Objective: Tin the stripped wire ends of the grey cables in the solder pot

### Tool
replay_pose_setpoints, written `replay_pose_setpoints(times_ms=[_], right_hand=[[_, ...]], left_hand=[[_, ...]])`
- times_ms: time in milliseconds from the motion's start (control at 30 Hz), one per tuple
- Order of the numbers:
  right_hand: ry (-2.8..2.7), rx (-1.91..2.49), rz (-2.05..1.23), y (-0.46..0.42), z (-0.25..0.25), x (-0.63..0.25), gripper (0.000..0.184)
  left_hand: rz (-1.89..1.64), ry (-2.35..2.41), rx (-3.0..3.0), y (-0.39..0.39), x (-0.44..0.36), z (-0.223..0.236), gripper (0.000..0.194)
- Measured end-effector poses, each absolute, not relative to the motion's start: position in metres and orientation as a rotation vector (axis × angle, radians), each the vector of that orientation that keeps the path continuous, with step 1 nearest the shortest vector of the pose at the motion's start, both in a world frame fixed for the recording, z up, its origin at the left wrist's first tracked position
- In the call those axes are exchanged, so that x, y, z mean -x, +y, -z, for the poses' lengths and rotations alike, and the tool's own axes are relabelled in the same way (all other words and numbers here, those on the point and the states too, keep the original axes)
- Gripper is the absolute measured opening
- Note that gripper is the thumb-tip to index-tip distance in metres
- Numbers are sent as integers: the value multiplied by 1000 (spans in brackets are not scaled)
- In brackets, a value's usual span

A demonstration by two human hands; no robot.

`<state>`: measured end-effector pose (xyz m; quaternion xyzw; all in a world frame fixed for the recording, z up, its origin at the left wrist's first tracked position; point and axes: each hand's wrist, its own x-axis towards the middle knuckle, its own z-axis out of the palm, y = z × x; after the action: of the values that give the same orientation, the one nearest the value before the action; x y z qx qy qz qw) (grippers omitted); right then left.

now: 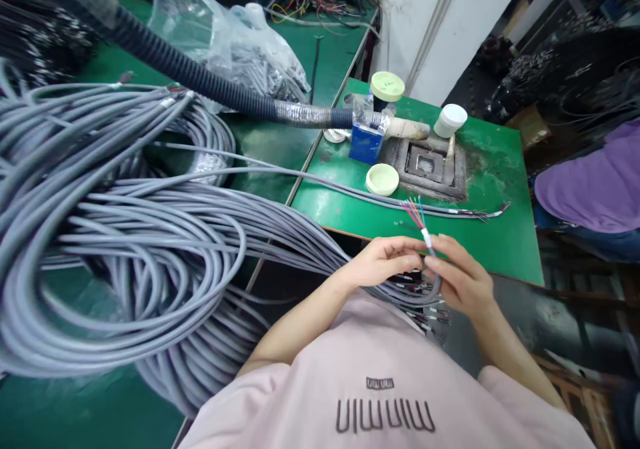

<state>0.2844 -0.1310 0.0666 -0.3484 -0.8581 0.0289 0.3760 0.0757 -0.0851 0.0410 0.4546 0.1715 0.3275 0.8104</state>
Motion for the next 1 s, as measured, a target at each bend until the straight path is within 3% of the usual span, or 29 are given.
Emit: replay_pose_setpoints(times_ms=[467,833,1000], right_hand=[[-1986,903,-215,-175,-33,-274,57],[-1615,1132,-608,-184,-13,-263,16],[-1614,1282,-663,-190,-9,-262,9]], left_hand=[[-851,507,-971,-106,-96,-35,43],[-825,492,-1077,-108,-95,-43,44],[-877,470,-1172,-107,-94,-45,43]])
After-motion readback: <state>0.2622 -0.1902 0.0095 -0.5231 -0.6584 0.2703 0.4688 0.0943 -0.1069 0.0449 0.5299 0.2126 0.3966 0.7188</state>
